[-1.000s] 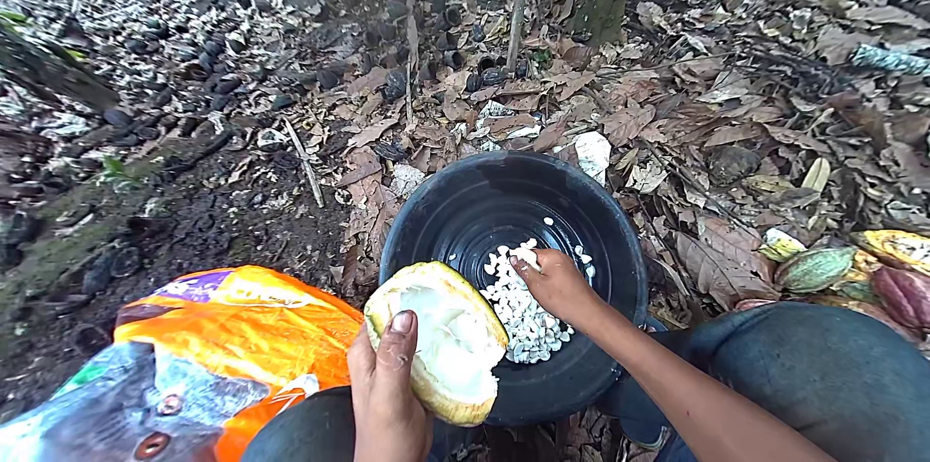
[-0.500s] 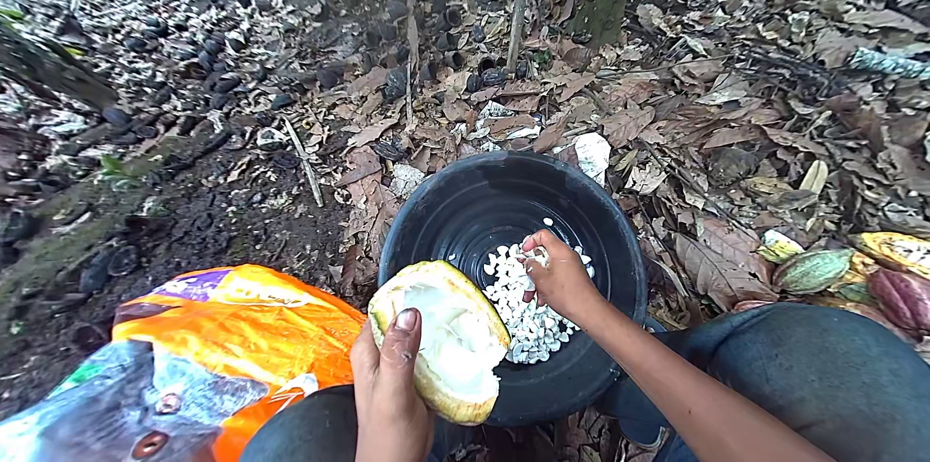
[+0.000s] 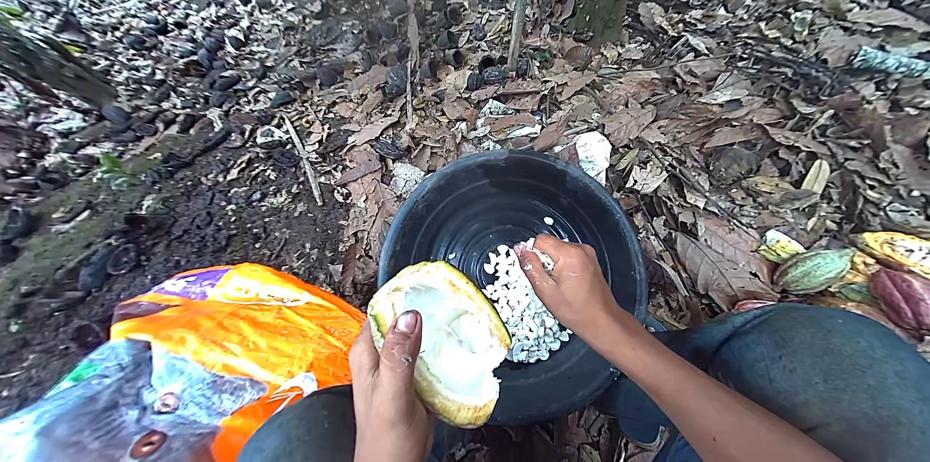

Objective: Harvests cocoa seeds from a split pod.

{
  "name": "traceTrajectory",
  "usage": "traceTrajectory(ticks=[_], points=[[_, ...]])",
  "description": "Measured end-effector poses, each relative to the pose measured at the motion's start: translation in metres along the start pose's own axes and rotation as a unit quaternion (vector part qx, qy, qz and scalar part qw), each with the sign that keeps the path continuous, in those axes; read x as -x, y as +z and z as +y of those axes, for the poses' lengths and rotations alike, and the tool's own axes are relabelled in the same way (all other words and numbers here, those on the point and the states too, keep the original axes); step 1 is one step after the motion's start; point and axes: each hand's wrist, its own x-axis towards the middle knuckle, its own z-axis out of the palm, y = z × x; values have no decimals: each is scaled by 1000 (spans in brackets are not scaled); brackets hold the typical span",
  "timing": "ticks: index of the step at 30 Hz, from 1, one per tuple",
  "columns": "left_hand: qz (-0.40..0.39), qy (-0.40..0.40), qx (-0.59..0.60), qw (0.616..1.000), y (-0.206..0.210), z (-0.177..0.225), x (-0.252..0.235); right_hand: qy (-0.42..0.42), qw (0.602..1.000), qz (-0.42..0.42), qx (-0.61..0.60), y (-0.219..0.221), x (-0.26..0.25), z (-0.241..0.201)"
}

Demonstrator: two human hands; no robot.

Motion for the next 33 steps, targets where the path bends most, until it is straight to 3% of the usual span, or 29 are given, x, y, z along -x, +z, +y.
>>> traceTrajectory(ticks=[5,13,18,33], points=[[-4,0,-5,1000,2,0,0,-21,1000,1,-6,-7,2,-6],[-5,3,-15,1000,3,-1,1,-172,978,110,-51,-21,6,-16],[-9,7,-19,1000,5,-2,1,-155,984,51,-74,-20,4,-6],[-10,-4,-29,1000,4,-2,2,-74,997,-23,-12,-25,4,-10]])
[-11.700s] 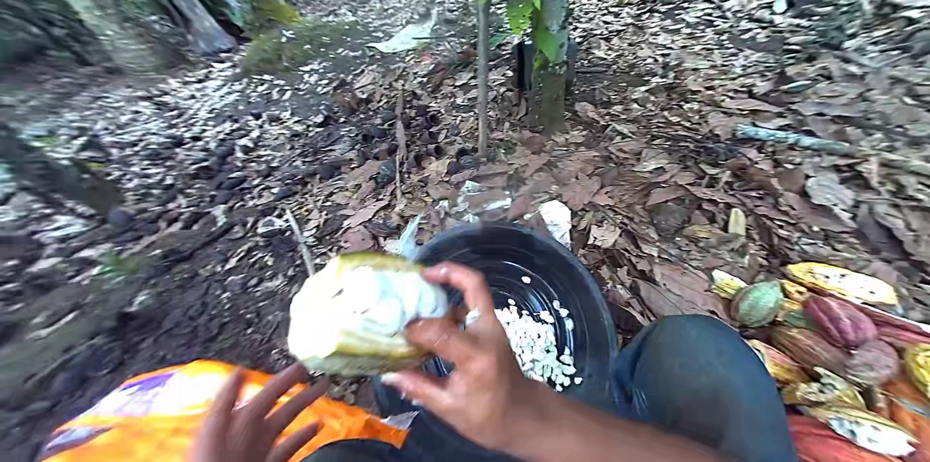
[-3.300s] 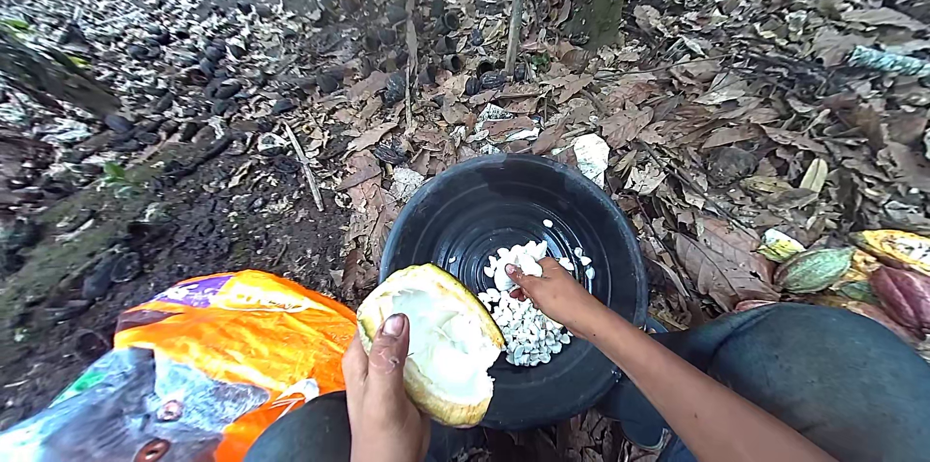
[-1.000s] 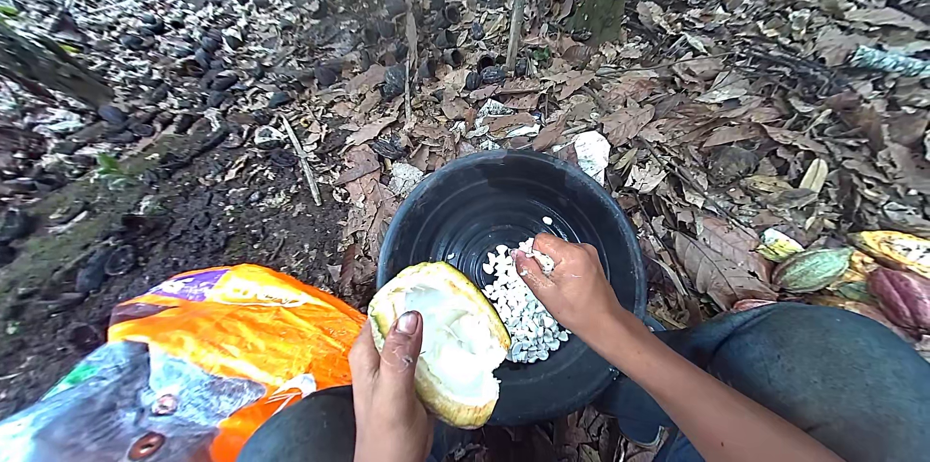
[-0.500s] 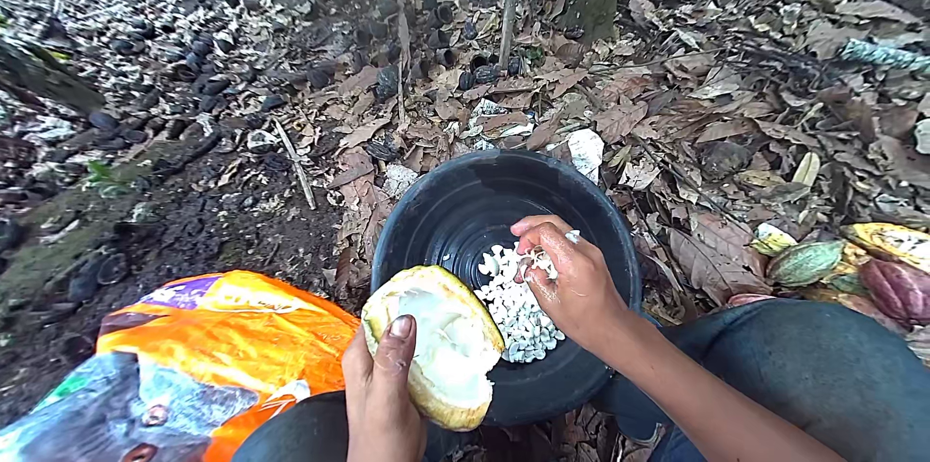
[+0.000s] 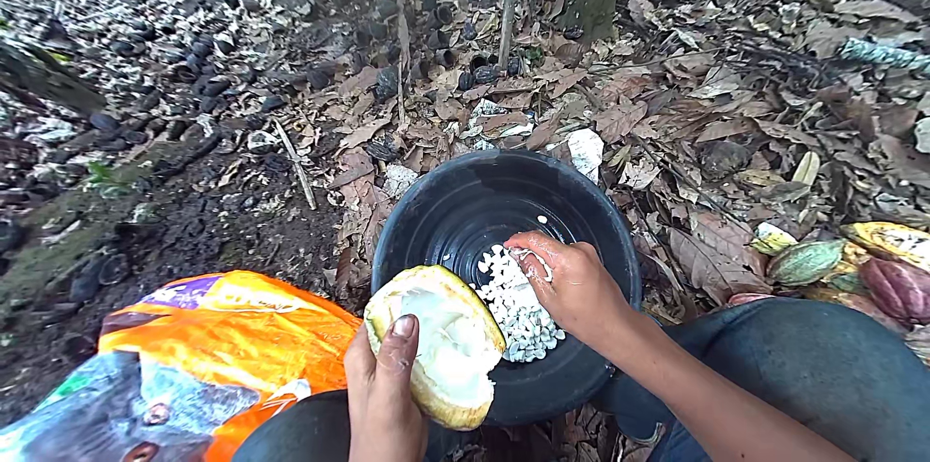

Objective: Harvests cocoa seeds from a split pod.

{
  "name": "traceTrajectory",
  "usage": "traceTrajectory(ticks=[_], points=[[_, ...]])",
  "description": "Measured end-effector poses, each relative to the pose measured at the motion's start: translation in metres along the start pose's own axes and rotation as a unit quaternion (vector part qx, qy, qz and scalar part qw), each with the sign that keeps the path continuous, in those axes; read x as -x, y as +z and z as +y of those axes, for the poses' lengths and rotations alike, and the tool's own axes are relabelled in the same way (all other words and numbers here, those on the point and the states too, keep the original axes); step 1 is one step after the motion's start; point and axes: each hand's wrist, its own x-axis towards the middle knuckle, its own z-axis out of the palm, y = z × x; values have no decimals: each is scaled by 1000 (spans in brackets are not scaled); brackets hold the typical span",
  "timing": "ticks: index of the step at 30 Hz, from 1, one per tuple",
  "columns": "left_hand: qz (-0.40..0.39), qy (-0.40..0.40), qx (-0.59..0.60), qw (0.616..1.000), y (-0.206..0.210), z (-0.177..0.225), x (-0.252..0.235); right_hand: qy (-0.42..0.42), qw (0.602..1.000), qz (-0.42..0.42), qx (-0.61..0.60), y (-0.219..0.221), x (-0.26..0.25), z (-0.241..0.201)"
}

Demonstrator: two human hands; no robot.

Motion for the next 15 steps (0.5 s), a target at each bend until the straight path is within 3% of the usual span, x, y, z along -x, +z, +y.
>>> traceTrajectory(ticks=[15], points=[[0,-4,0,1000,1,1,0,3,1000,-15,-13,-2,-4,0]])
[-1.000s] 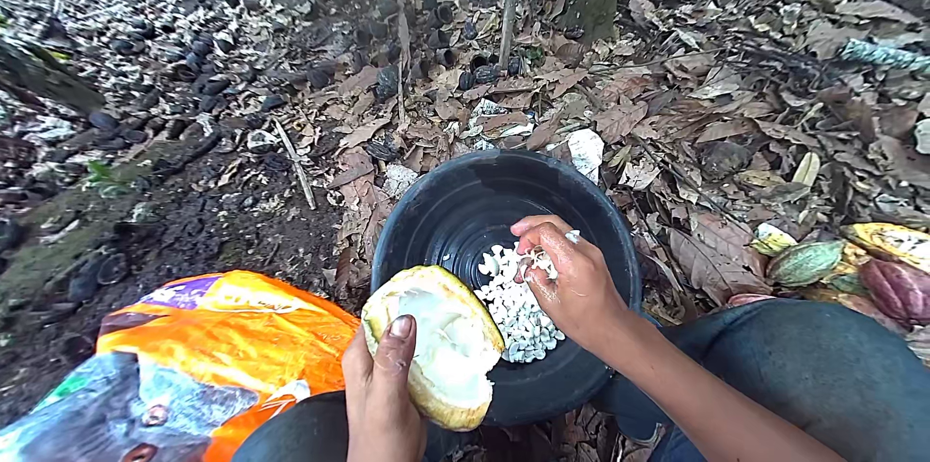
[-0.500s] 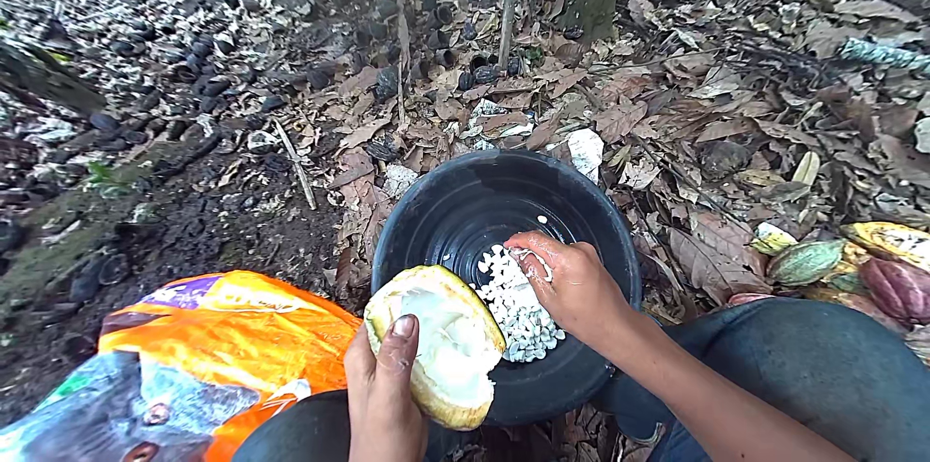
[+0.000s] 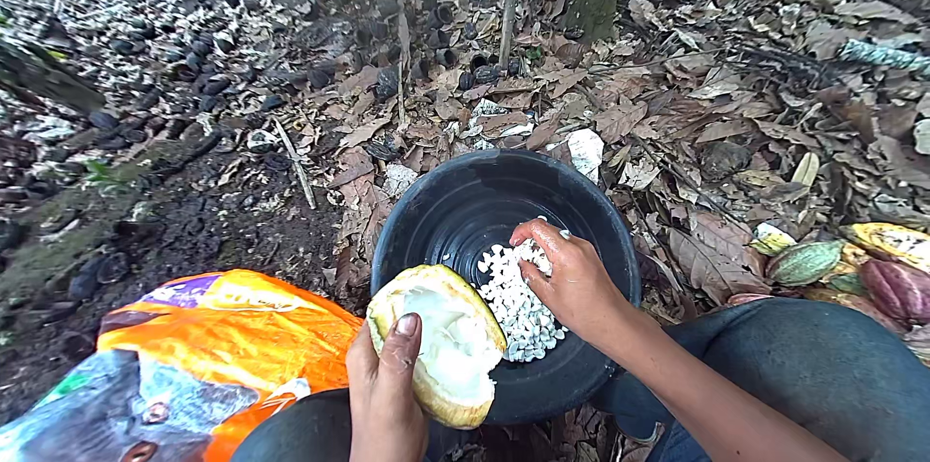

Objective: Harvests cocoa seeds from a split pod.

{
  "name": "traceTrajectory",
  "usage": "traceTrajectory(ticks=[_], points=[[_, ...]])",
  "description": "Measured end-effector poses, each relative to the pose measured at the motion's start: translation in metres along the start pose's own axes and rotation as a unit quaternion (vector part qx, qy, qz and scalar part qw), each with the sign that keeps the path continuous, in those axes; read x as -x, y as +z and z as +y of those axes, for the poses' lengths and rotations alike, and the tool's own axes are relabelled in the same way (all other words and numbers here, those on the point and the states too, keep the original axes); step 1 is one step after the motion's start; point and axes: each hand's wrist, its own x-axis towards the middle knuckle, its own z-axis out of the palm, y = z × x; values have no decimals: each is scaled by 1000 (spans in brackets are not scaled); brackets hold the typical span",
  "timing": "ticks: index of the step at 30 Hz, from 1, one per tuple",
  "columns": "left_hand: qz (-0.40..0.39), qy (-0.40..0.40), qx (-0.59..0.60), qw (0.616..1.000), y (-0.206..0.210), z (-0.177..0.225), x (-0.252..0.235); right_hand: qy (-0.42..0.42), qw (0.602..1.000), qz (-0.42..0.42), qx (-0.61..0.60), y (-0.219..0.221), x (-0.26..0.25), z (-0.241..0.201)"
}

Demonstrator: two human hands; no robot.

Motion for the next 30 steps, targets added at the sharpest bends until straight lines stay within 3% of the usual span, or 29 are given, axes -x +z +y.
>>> traceTrajectory(ticks=[8,13,25,30], points=[[-11,7,9,1000,-1,-2,-1,21,1000,0,-18,2,0,6],[-10,3,7,1000,-1,-1,-1,26,998,-51,5,4,1,6],[8,9,-23,1000,-2,-1,-1,-25,973,-167,-159,4,14,-6],[12,20,-36,999,0,-4,-1,17,952,-273,-140,8,22,-23]])
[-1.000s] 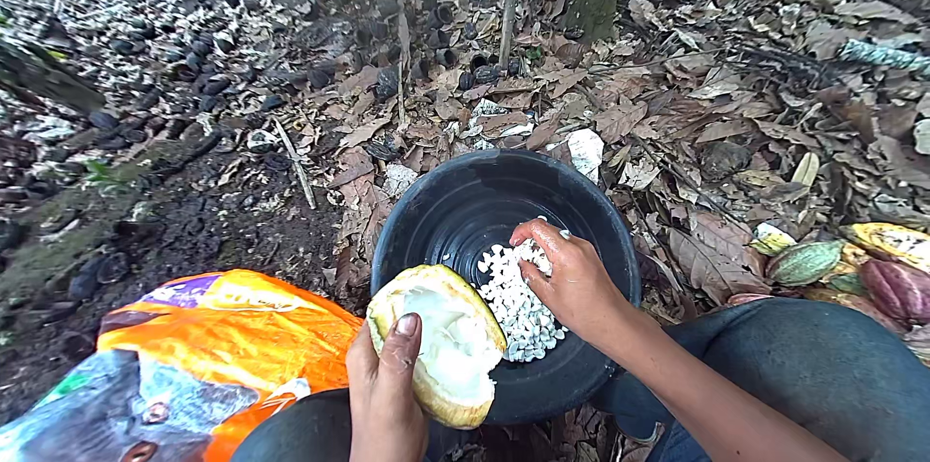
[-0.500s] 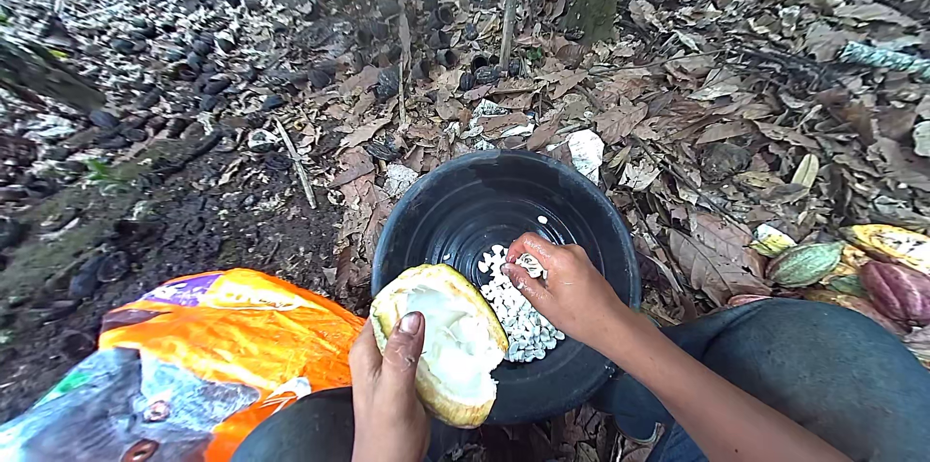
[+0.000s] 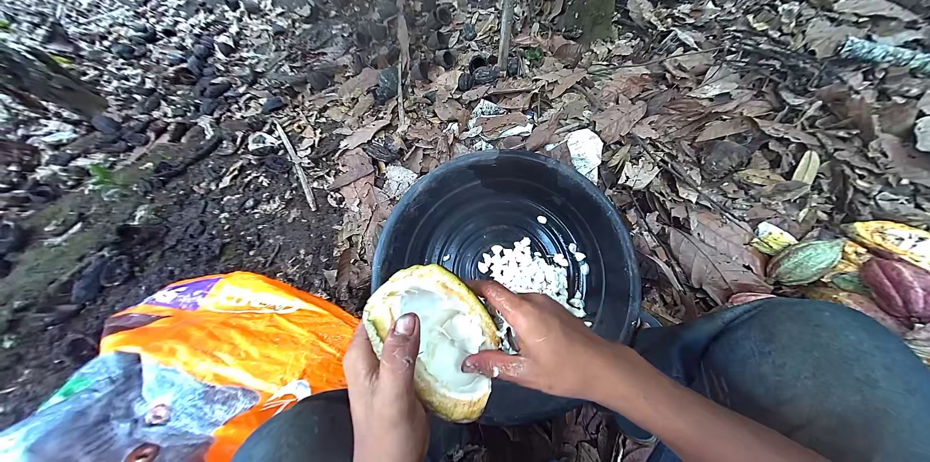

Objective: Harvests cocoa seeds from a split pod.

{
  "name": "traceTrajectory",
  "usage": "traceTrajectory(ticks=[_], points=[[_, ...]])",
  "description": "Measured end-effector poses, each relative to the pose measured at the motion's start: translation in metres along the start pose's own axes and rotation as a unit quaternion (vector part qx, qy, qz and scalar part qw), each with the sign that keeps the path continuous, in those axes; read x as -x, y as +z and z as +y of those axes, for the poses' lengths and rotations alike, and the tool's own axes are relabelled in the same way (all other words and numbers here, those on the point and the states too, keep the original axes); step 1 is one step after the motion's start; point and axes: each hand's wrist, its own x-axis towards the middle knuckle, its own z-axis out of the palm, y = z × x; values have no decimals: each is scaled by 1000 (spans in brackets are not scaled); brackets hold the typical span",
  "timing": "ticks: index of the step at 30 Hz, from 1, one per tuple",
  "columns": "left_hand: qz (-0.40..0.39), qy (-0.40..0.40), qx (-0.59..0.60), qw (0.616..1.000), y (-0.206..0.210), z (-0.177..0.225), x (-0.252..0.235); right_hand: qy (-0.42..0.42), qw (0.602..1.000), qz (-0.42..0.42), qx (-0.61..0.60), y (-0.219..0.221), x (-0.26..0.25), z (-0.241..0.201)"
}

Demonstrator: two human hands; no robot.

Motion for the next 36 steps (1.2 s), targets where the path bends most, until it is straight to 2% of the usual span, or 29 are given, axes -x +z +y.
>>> traceTrajectory(ticks=[4,12,19,24,28,32,34,36], points=[[-6,29,-29,999,4,-6,3,39,999,9,5,10,-1,1],[-20,21,-17,999,13,-12,4,40,989,135,38,24,1,8],[-51,18,-35,998,15,-14,6,101,988,109,28,20,-1,8],[-60,24,-41,997,16,-13,6,102,987,122,2,21,-2,8],[-55,11,-41,998,15,-12,7,103,978,161,-87,20,-2,6],[-43,-3,-31,999,13,-9,6,170,953,113,-223,11,-7,5],[-38,-16,-26,999,13,-7,5,193,944,101,-249,8,-9,3],[-35,-31,-16,999,12,-6,5,208,939,125,-244,4,-10,1]])
